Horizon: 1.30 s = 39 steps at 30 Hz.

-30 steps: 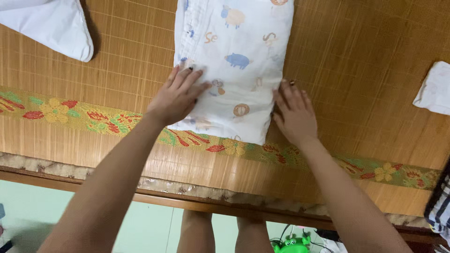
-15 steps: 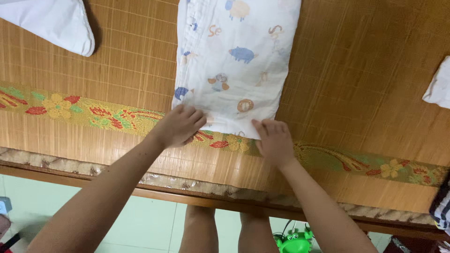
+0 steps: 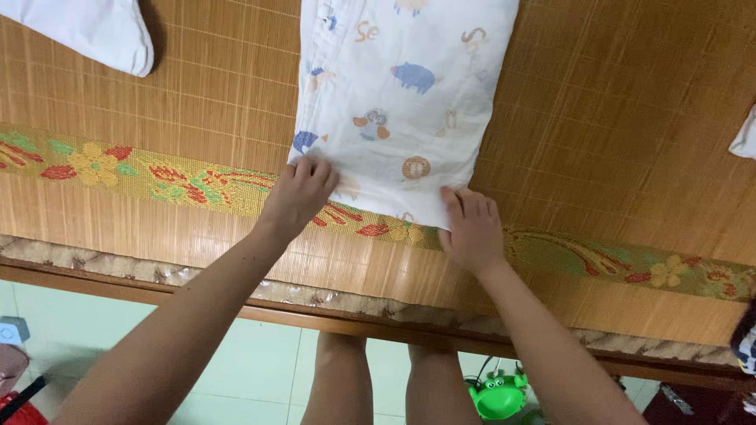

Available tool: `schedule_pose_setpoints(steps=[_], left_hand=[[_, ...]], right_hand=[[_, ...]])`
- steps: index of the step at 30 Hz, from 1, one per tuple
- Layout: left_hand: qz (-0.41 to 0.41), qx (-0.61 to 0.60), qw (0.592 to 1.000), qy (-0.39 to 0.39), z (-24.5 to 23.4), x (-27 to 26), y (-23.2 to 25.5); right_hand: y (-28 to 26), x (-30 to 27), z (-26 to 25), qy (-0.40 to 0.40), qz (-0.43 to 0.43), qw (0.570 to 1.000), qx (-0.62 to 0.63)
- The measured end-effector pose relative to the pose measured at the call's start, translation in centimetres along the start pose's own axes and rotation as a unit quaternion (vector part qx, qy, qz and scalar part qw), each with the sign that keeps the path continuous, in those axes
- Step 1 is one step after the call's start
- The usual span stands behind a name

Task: The person folds a small white cloth and then a larger patterned sheet on a bamboo mat. They smooth and align the fabric, fold it into a compact rectangle, and place it aside.

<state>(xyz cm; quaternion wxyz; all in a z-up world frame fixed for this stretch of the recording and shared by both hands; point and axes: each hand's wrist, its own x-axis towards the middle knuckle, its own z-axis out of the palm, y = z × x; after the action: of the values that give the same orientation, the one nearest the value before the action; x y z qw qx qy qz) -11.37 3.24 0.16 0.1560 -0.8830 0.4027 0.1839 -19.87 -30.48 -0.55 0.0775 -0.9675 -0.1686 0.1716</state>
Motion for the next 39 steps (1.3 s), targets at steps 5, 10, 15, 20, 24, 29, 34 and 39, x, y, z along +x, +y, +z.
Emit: schedule_pose_setpoints(steps=[5,10,15,20,24,29,34,39], left_hand=[[0.019,-0.164,0.983,-0.081,-2.4,2.8,-1.6],[-0.050,-0.243,0.959,0.137,-3.9,10.5,-2.6],[-0.100,-0.272,0.957,0.020,-4.2,14.4,-4.9],[-0.131,-0.332,0.934,0.002,-2.7,13.2,-8.2],[-0.171,-0.361,0.913,0.079,-1.8,14.8,-11.9],[-0.152,-0.302,0.916,0.216,-1.5,21.1,-16.5],[-0.088,-0.356,0.915,0.170,-1.8,25.6,-18.6],[-0.097,-0.294,0.939,0.152,-2.3,26.3,-20.1]], right_hand=[[1.2,3.3,-2.3,0.029,-0.059,0.997,0.042],[2.7,10.2,-4.4,0.034,0.017,0.998,0.041],[4.8,16.2,-4.5,-0.027,0.032,0.998,-0.041],[10.6,14.6,-5.2,-0.059,0.231,0.971,0.024],[13.6,14.9,-6.1,0.064,0.197,0.975,0.082],[15.9,21.3,-8.9,0.097,0.054,0.970,0.215],[17.1,27.4,-11.1,-0.089,0.090,0.951,0.282],[18.1,28.2,-11.4,-0.093,0.090,0.967,0.220]])
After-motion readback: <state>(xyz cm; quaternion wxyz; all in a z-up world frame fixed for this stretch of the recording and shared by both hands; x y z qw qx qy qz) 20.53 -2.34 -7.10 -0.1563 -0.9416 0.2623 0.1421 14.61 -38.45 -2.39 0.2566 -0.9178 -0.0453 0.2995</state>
